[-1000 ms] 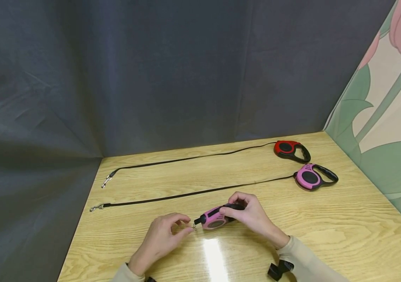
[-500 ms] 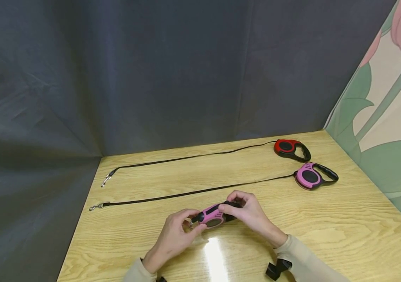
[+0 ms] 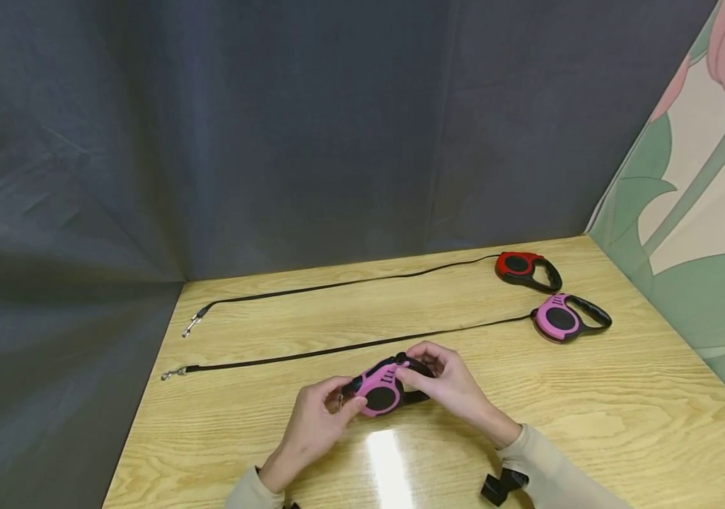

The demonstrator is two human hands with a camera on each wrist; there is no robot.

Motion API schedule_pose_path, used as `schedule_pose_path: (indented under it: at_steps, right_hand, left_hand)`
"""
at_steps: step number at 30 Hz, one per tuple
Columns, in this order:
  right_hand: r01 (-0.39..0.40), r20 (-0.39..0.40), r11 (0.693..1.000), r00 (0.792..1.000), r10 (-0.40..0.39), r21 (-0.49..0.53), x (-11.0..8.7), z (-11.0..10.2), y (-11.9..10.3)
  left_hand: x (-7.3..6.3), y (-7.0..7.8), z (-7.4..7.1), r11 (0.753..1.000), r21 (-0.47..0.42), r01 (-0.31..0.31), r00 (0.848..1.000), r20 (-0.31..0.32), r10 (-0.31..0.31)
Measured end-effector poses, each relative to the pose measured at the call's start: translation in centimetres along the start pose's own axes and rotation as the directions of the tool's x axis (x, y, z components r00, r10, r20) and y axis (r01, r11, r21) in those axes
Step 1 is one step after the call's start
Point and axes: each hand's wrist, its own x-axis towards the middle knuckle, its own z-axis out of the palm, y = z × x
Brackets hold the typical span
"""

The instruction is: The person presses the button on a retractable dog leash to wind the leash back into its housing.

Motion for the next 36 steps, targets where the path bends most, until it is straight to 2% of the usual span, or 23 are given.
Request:
schedule_pose_path:
  at_steps: [3, 5, 9, 11, 13, 15, 19, 22, 25, 28, 30, 33, 36]
  right_hand:
    - [0.074, 0.023, 0.995, 0.997, -0.073, -0.072, -0.2, 0.0, 0.3]
    - [0.144, 0.036, 0.977, 0.990, -0.140, -0.160, -0.4, -0.1, 0.6]
    - [0.249, 0.074, 0.895, 0.968, -0.239, -0.371, -0.7, -0.3, 1.1]
    - [0.298, 0.104, 0.850, 0.954, -0.281, -0.435, -0.7, -0.4, 1.2]
    - [0.334, 0.127, 0.819, 0.942, -0.312, -0.466, -0.8, -0.4, 1.4]
    - [0.356, 0.133, 0.803, 0.933, -0.334, -0.478, -0.8, -0.5, 1.4]
    - [0.347, 0.114, 0.799, 0.935, -0.337, -0.491, -1.0, -0.5, 1.5]
    - [0.333, 0.100, 0.803, 0.939, -0.328, -0.495, -1.1, -0.5, 1.6]
    - [0.322, 0.092, 0.810, 0.943, -0.319, -0.489, -1.1, -0.6, 1.8]
    - [0.315, 0.092, 0.814, 0.946, -0.311, -0.487, -1.2, -0.6, 2.0]
    - [0.316, 0.101, 0.814, 0.946, -0.307, -0.487, -1.1, -0.7, 2.2]
    - [0.321, 0.117, 0.814, 0.946, -0.303, -0.484, -1.1, -0.7, 2.5]
    - [0.321, 0.132, 0.816, 0.947, -0.294, -0.480, -1.0, -0.8, 2.7]
  left_hand:
    - [0.1, -0.1, -0.2, 0.997, -0.059, 0.057, 0.998, 0.023, -0.056]
    - [0.3, -0.2, -0.3, 0.991, -0.095, 0.094, 0.995, 0.040, -0.091]
    - [0.5, -0.4, -0.6, 0.969, -0.181, 0.166, 0.985, 0.077, -0.154]
    - [0.6, -0.4, -0.7, 0.956, -0.220, 0.195, 0.980, 0.092, -0.178]
    - [0.6, -0.4, -0.8, 0.943, -0.247, 0.222, 0.974, 0.104, -0.202]
    - [0.6, -0.5, -0.8, 0.936, -0.259, 0.237, 0.970, 0.107, -0.216]
    - [0.6, -0.5, -0.7, 0.940, -0.263, 0.219, 0.975, 0.083, -0.204]
    - [0.5, -0.6, -0.8, 0.958, -0.219, 0.184, 0.982, 0.080, -0.170]
    - [0.4, -0.8, -0.9, 0.982, -0.130, 0.138, 0.986, 0.114, -0.124]
    - [0.4, -0.9, -0.9, 0.994, -0.057, 0.092, 0.985, 0.152, -0.083]
    - [0.4, -0.9, -0.9, 0.998, 0.005, 0.065, 0.986, 0.157, -0.065]
    - [0.4, -1.0, -0.8, 0.990, 0.140, 0.026, 0.990, 0.137, -0.046]
    - [0.5, -1.1, -0.7, 0.959, 0.282, -0.019, 0.991, 0.129, -0.019]
